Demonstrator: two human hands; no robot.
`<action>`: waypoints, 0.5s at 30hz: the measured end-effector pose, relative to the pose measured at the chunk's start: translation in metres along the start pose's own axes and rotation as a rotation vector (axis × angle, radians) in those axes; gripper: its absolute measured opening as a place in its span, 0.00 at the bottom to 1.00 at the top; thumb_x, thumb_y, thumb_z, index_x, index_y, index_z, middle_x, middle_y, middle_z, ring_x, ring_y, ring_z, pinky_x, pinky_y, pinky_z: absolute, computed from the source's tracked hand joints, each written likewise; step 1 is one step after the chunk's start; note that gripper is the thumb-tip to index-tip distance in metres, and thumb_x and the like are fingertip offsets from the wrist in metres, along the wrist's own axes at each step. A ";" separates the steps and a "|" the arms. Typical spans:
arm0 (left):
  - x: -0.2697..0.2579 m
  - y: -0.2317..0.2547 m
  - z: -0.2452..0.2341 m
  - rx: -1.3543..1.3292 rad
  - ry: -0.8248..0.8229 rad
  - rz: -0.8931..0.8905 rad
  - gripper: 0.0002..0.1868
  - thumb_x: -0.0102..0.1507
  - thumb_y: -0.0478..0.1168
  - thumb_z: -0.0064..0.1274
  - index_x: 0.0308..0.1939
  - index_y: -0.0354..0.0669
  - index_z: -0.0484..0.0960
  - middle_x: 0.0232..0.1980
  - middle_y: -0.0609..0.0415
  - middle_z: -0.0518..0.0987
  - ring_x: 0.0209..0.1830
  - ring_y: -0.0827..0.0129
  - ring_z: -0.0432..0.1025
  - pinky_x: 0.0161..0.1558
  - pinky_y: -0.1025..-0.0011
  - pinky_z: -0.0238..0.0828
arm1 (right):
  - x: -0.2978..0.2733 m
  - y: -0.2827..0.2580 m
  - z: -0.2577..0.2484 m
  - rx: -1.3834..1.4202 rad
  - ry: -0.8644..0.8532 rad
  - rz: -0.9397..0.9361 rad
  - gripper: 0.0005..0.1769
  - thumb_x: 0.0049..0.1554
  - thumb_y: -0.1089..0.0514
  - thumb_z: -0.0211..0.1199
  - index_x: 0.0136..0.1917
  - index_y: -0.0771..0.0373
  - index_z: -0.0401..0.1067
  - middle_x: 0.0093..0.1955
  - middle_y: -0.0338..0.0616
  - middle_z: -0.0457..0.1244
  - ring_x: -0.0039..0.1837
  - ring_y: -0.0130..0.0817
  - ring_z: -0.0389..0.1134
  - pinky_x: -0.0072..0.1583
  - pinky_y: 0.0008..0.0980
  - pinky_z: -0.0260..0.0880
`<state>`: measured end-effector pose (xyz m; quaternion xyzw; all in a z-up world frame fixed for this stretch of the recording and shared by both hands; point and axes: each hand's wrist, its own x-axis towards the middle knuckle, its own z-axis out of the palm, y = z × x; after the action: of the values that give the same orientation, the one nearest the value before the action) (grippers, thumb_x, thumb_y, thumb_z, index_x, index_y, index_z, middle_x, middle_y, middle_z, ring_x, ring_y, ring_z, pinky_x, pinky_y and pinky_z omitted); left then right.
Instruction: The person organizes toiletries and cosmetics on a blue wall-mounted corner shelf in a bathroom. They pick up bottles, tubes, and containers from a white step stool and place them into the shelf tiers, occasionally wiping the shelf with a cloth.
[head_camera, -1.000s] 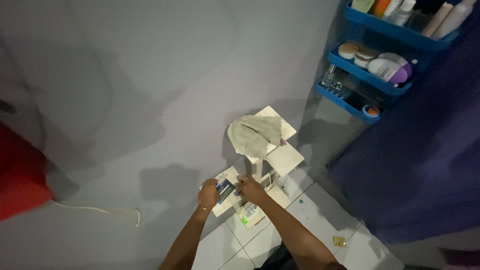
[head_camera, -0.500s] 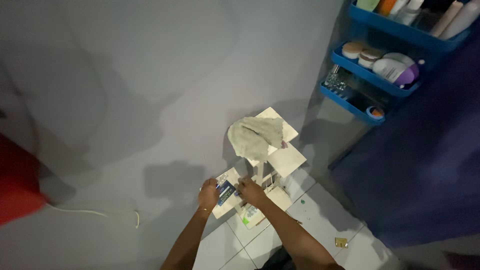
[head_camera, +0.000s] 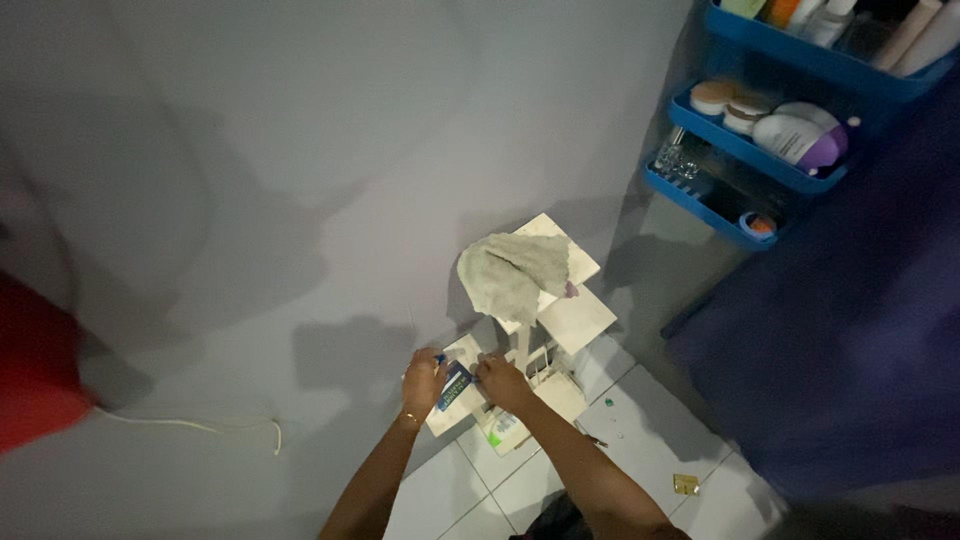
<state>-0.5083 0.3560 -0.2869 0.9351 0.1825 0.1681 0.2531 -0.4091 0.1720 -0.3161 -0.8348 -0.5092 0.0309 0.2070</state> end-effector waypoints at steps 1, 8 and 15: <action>0.000 0.002 0.001 -0.060 0.043 -0.002 0.12 0.61 0.38 0.58 0.47 0.38 0.79 0.48 0.42 0.78 0.48 0.49 0.74 0.51 0.56 0.71 | -0.001 0.001 0.001 0.031 0.014 0.019 0.17 0.57 0.55 0.64 0.54 0.68 0.72 0.60 0.58 0.65 0.67 0.55 0.62 0.62 0.47 0.68; 0.005 0.025 0.000 -0.262 0.090 0.024 0.11 0.61 0.36 0.59 0.46 0.36 0.82 0.47 0.45 0.80 0.45 0.54 0.77 0.48 0.62 0.75 | -0.002 0.009 -0.001 0.381 0.170 0.178 0.12 0.57 0.57 0.62 0.52 0.65 0.71 0.47 0.52 0.66 0.50 0.46 0.67 0.52 0.42 0.71; 0.011 0.057 -0.001 -0.519 -0.021 -0.057 0.15 0.64 0.37 0.58 0.54 0.34 0.82 0.49 0.45 0.80 0.41 0.64 0.80 0.42 0.67 0.79 | 0.001 0.026 -0.016 1.346 0.185 0.369 0.24 0.58 0.70 0.56 0.67 0.59 0.65 0.43 0.39 0.56 0.43 0.29 0.59 0.45 0.32 0.64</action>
<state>-0.4843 0.3147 -0.2533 0.8350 0.1569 0.1921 0.4912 -0.3829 0.1573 -0.3109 -0.5972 -0.2100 0.3029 0.7124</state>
